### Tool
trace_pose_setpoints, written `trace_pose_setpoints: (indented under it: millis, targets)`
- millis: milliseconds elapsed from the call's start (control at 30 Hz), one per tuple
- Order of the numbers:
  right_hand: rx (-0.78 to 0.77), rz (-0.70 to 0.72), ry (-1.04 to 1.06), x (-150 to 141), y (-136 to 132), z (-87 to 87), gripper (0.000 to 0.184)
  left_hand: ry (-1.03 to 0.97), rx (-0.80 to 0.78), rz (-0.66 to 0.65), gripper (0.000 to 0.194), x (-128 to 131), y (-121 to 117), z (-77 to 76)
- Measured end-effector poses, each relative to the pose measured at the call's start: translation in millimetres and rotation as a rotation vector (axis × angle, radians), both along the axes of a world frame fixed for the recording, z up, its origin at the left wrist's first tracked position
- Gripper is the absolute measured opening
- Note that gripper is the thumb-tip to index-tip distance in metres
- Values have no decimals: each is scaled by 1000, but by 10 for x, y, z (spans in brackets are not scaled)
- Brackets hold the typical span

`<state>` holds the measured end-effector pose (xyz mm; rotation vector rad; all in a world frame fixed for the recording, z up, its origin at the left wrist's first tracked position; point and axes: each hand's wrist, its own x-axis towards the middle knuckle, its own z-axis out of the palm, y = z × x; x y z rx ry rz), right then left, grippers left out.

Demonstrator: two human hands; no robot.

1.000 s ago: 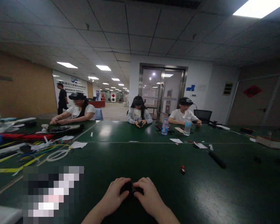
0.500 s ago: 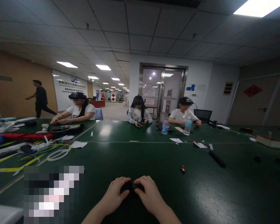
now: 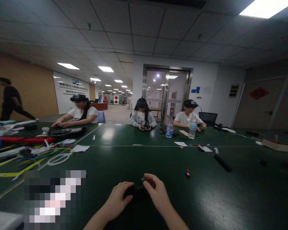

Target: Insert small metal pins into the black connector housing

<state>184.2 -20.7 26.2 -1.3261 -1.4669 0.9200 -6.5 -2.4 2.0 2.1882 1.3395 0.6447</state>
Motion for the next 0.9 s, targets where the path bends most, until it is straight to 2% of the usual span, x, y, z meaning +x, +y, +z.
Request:
trace_pose_setpoints:
  millis: [267,467,633,900]
  targets:
    - [-89,-76,264,74,36,-19,38,-19,15,0,42,-20,2,-44]
    - [-92,-118,399,120,95,-115,45,-12,-1,-1,42,-12,3,-25]
    - [-123,-168,466,148,126,-150,50,-3,-27,8,42,-9,-10,-1]
    - [-131,-210,544,191,163,-203,45,-17,-37,12,42,-20,-13,-16]
